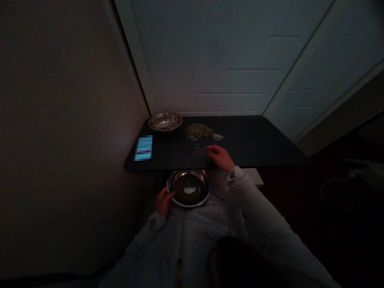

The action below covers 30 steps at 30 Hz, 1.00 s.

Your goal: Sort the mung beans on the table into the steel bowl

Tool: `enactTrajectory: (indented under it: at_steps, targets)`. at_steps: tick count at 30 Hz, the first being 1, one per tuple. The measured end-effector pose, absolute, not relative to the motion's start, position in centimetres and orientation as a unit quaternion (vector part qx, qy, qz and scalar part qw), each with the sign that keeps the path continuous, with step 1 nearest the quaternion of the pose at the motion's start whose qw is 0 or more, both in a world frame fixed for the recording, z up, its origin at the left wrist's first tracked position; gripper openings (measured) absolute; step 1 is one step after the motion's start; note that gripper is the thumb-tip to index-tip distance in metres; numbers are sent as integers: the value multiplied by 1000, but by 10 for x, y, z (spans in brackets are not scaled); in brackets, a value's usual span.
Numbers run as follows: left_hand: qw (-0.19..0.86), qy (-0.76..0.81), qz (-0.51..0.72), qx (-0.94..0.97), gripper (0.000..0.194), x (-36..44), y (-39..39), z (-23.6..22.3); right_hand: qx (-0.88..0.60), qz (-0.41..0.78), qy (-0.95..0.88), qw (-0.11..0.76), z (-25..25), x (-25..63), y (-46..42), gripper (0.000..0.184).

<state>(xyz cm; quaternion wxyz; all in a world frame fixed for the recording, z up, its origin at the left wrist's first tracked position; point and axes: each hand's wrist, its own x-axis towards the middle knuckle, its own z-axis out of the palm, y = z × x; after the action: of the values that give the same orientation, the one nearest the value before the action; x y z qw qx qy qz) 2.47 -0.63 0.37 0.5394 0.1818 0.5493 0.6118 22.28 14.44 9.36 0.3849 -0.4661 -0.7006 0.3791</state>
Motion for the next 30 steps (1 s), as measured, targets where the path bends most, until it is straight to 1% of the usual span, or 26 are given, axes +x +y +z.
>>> enactTrajectory:
  at_steps: [7, 13, 22, 24, 26, 28, 30]
  targets:
    - [547, 552, 605, 172, 23, 26, -7, 9, -484, 338, -727, 351, 93, 216, 138, 25]
    - [548, 556, 601, 172, 22, 26, -6, 6, -447, 340, -766, 313, 95, 208, 132, 27]
    - [553, 543, 608, 172, 22, 26, -6, 6, -431, 354, -772, 305, 97, 206, 127, 26]
    - [555, 539, 612, 164, 23, 26, -7, 5, -423, 366, -767, 315, 98, 208, 130, 24]
    - [554, 540, 614, 158, 24, 25, -7, 3, -420, 381, -747, 346, 100, 214, 135, 24]
    - [555, 539, 612, 161, 24, 25, -7, 3, -435, 387, -704, 407, 102, 225, 145, 24]
    - [557, 540, 609, 167, 22, 25, -7, 4, -475, 368, -643, 475, 102, 239, 156, 25]
